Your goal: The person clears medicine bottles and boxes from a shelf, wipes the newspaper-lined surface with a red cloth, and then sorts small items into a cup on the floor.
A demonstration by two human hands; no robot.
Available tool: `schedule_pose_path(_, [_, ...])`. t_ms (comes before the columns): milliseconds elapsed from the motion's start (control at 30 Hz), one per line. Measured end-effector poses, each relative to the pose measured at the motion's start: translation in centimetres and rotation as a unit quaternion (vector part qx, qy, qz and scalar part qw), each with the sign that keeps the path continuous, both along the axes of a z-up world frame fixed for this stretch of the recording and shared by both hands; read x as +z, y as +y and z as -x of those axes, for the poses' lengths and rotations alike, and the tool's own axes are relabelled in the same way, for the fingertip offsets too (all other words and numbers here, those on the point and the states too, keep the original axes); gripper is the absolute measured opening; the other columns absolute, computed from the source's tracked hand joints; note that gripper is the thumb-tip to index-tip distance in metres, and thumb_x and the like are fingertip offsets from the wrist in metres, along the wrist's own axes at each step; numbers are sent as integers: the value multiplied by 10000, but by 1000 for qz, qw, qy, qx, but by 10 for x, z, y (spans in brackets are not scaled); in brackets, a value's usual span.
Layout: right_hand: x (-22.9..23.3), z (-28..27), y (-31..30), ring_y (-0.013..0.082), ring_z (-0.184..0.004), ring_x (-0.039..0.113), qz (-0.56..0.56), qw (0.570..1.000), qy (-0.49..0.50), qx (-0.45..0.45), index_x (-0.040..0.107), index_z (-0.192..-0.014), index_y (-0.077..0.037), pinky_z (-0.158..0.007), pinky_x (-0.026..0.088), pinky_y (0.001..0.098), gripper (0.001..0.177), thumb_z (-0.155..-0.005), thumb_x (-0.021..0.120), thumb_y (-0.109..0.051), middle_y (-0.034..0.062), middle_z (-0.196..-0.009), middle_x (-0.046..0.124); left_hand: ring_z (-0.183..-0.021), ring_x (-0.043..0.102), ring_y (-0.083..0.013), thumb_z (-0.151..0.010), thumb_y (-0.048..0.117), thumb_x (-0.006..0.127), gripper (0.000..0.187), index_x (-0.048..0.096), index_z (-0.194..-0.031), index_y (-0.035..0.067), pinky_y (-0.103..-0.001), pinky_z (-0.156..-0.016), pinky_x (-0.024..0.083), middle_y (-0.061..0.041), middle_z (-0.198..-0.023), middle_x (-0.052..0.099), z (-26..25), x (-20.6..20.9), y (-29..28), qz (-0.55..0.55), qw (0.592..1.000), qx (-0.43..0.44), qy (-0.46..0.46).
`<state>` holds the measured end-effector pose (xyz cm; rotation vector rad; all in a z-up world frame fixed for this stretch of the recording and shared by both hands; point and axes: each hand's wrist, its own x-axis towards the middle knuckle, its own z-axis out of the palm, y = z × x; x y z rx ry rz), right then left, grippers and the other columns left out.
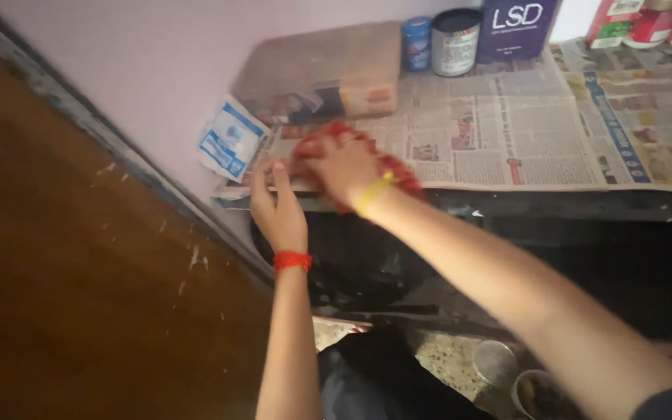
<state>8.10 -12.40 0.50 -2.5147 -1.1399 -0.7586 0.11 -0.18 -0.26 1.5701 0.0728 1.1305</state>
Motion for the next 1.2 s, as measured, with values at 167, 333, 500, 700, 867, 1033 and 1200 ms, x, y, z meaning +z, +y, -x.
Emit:
schedule_pose_path(167, [-8, 16, -152, 304, -1110, 679, -31, 992, -77, -91, 760, -1133, -193, -916, 560, 463, 243, -957, 592, -198, 63, -1315, 692, -1111, 676, -309, -1019, 231, 608, 263, 696, -1141, 15, -389, -969, 510, -144, -1175, 725, -25, -5, -9, -172, 979, 55, 93])
schedule_pose_path(333, [-4, 89, -341, 300, -1084, 698, 37, 961, 120, -247, 718, -1225, -224, -958, 547, 456, 451, -809, 593, -100, 108, -1354, 647, -1425, 457, -410, -970, 271, 689, 407, 662, -1296, 30, -497, -1169, 373, -221, -1489, 542, -69, -4, -46, -389, 913, 45, 111])
schedule_pose_path(500, [6, 103, -418, 277, -1173, 695, -144, 962, 173, -152, 660, -1226, -68, -1023, 536, 429, 448, -806, 514, -13, 127, -1333, 663, -1443, 376, -420, -899, 451, 657, 778, 438, -1483, -14, -517, -1156, 317, -270, -1573, 382, -118, -12, -141, -497, 845, -95, 173])
schedule_pose_path(700, [50, 102, -450, 298, -1209, 665, -391, 878, 240, -139, 531, -1342, 16, -1099, 513, 406, 395, -960, 428, 20, 203, -1292, 628, -1456, 331, -461, -884, 710, 538, 942, 445, -1468, -23, -571, -1194, 217, -269, -1553, 393, -69, -4, -264, -573, 773, -172, 212])
schedule_pose_path(867, [58, 77, -439, 344, -1279, 604, -296, 942, 88, -133, 556, -1361, 15, -1111, 475, 451, 410, -970, 436, 48, 207, -1339, 610, -1316, 645, -245, -889, 720, 536, 602, 780, -1109, 216, -443, -1081, 490, -12, -1267, 746, 35, 32, -293, -606, 695, -387, 3])
schedule_pose_path(1033, [105, 87, -344, 420, -1389, 530, -132, 965, -120, -193, 687, -1414, -119, -1199, 429, 490, 547, -900, 669, 67, 182, -1516, 561, -1074, 702, -338, -836, 175, 685, 292, 720, -1118, 107, -415, -933, 572, -111, -1166, 741, 1, 50, -260, -363, 871, -325, -68])
schedule_pose_path(1200, [98, 10, -269, 405, -1413, 503, -147, 974, -128, -112, 673, -1372, -113, -1174, 444, 501, 499, -898, 666, 43, 184, -1564, 483, -940, 715, -388, -946, 283, 624, 239, 691, -1094, 109, -508, -825, 552, -168, -1119, 718, -104, 24, -208, -312, 927, -57, 202])
